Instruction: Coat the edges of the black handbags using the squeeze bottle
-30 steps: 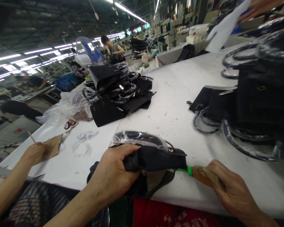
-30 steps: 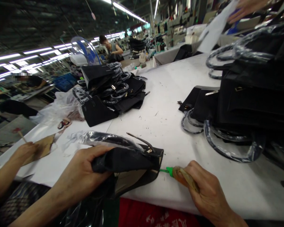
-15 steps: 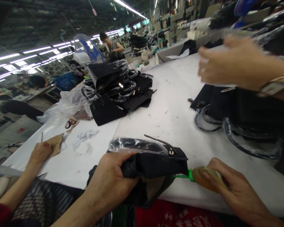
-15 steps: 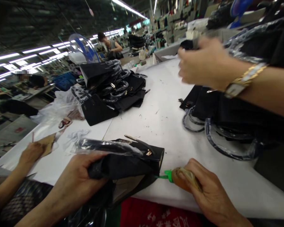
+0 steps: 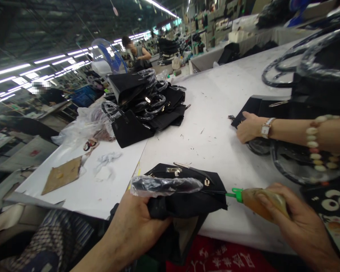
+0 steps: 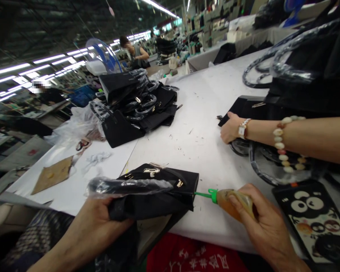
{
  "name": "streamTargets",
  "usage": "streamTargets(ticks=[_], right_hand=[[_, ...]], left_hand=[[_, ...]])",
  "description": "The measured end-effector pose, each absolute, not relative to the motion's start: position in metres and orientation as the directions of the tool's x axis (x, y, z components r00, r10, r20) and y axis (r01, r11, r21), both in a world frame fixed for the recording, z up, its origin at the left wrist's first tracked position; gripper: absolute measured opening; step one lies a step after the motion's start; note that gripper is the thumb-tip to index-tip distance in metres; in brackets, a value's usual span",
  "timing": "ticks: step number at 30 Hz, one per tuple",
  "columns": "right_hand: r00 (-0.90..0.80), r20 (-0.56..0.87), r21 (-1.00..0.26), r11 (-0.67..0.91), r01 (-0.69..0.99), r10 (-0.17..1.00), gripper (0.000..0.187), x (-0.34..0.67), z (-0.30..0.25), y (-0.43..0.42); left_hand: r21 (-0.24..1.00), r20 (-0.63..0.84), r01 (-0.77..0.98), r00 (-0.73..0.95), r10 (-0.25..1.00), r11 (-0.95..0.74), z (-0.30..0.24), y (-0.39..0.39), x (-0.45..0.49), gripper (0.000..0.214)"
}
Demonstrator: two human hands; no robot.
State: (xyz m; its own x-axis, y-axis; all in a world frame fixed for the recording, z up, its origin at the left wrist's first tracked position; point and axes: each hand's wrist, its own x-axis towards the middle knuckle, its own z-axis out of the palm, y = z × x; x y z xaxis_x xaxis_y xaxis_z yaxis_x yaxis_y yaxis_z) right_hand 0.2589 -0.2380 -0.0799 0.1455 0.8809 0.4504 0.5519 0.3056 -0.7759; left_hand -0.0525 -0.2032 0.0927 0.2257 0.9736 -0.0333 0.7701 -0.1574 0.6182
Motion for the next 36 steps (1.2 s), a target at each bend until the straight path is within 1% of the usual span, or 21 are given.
streamTargets(ticks=[2, 5, 8, 10, 13, 15, 17, 19, 21, 22, 24, 27, 29, 32, 36], right_hand=[[0.180, 0.435, -0.796, 0.284, 0.536, 0.882, 0.045, 0.259, -0.079, -0.239], [0.261, 0.375, -0.842, 0.209, 0.498, 0.890, 0.049, 0.256, -0.079, -0.241], [0.304, 0.291, -0.875, 0.124, 0.469, 0.907, 0.046, 0.254, -0.082, -0.245], [0.300, 0.268, -0.880, 0.106, 0.462, 0.915, 0.042, 0.254, -0.085, -0.247], [0.250, 0.270, -0.879, 0.132, 0.459, 0.930, 0.036, 0.254, -0.088, -0.247], [0.149, 0.280, -0.871, 0.187, 0.454, 0.948, 0.033, 0.253, -0.087, -0.246], [0.052, 0.332, -0.847, 0.273, 0.457, 0.942, 0.032, 0.250, -0.084, -0.244], [0.041, 0.417, -0.801, 0.346, 0.488, 0.908, 0.033, 0.248, -0.082, -0.244], [0.095, 0.466, -0.772, 0.352, 0.529, 0.880, 0.031, 0.248, -0.080, -0.246], [0.127, 0.467, -0.773, 0.335, 0.538, 0.875, 0.030, 0.248, -0.080, -0.248], [0.208, 0.436, -0.800, 0.271, 0.535, 0.876, 0.029, 0.250, -0.079, -0.252], [0.337, 0.366, -0.844, 0.157, 0.513, 0.867, 0.034, 0.252, -0.078, -0.254], [0.364, 0.325, -0.864, 0.117, 0.490, 0.873, 0.037, 0.251, -0.078, -0.253], [0.278, 0.322, -0.871, 0.168, 0.462, 0.905, 0.038, 0.248, -0.077, -0.247], [-0.007, 0.326, -0.849, 0.296, 0.438, 0.945, 0.041, 0.243, -0.074, -0.246]], left_hand=[[0.615, -0.046, 0.772, 0.234, 0.971, -0.157, 0.096, -0.206, -0.050, 0.031], [0.597, -0.110, 0.792, 0.240, 0.965, -0.129, 0.102, -0.209, -0.046, 0.027], [0.557, -0.192, 0.827, 0.219, 0.957, -0.077, 0.107, -0.211, -0.045, 0.019], [0.550, -0.223, 0.834, 0.196, 0.955, -0.043, 0.108, -0.212, -0.045, 0.017], [0.552, -0.242, 0.834, 0.169, 0.956, -0.007, 0.109, -0.213, -0.045, 0.021], [0.548, -0.237, 0.837, 0.154, 0.959, 0.001, 0.109, -0.214, -0.044, 0.024], [0.547, -0.237, 0.837, 0.146, 0.961, 0.008, 0.110, -0.214, -0.044, 0.025], [0.552, -0.239, 0.833, 0.143, 0.960, 0.013, 0.109, -0.214, -0.043, 0.025], [0.562, -0.241, 0.827, 0.149, 0.959, 0.013, 0.108, -0.215, -0.043, 0.027], [0.565, -0.237, 0.825, 0.152, 0.959, 0.009, 0.107, -0.215, -0.043, 0.028], [0.564, -0.228, 0.826, 0.157, 0.961, -0.001, 0.106, -0.216, -0.044, 0.029], [0.544, -0.223, 0.839, 0.153, 0.963, -0.008, 0.106, -0.216, -0.043, 0.029], [0.535, -0.234, 0.845, 0.151, 0.961, -0.002, 0.108, -0.215, -0.042, 0.030], [0.503, -0.243, 0.864, 0.125, 0.962, 0.015, 0.110, -0.213, -0.038, 0.034], [0.435, -0.215, 0.900, 0.134, 0.967, -0.028, 0.107, -0.213, -0.038, 0.032]])
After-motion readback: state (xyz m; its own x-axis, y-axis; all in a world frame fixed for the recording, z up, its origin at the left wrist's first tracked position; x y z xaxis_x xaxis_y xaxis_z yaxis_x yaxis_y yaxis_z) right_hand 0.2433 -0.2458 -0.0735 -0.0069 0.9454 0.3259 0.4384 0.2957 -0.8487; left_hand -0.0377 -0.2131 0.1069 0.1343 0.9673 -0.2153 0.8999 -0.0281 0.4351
